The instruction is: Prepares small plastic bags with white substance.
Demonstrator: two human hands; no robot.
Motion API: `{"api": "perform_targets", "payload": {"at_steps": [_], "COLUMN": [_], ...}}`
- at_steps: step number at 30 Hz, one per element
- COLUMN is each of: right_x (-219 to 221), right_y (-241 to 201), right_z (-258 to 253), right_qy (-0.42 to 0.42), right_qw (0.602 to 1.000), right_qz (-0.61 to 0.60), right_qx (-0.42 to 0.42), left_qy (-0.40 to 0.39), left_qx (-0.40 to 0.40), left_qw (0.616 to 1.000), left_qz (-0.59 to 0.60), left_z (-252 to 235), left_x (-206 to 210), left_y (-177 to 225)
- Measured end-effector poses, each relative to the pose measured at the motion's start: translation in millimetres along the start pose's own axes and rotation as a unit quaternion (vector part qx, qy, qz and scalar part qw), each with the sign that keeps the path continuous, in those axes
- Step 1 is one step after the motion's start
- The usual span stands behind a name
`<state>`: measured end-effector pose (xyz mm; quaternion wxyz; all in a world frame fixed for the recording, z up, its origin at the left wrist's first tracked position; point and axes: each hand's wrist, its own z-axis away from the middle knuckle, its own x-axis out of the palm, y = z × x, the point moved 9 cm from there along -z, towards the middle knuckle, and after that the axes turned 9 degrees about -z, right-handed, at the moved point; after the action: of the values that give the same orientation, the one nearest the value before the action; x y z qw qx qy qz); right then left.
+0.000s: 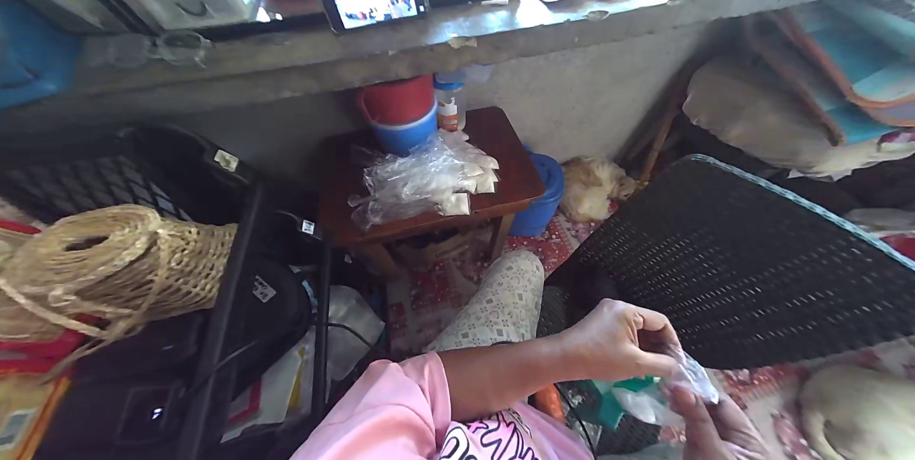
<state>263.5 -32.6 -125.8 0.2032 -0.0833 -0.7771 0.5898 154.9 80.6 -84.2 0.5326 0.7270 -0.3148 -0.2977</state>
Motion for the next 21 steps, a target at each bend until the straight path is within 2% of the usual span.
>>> {"api": "perform_targets", "payload": {"at_steps": [4, 9, 16, 21], "right_x": [0, 1, 4, 3], "right_y": [0, 1, 5, 4], "right_z": [0, 0, 1, 3], "right_qy": [0.004, -0.013, -0.047, -0.019], "right_qw": [1.0, 0.998, 0.997, 0.999], "right_qz": [0.008, 0.056, 0.066, 0.046], "right_qx": [-0.001, -0.019, -0.019, -0.013], "left_qy": [0.044, -0.06, 0.054, -0.058], "left_qx": [0.018, 0.006, 0.092, 0.037], "left_qw": [0.999, 0.992, 0.992, 0.983], "left_qz": [0.026, -0.107, -0.073, -0.171], "left_z": [-2, -2, -2, -5], "left_x": [-8, 11, -5, 11], "left_y": [5, 4, 20, 16]}}
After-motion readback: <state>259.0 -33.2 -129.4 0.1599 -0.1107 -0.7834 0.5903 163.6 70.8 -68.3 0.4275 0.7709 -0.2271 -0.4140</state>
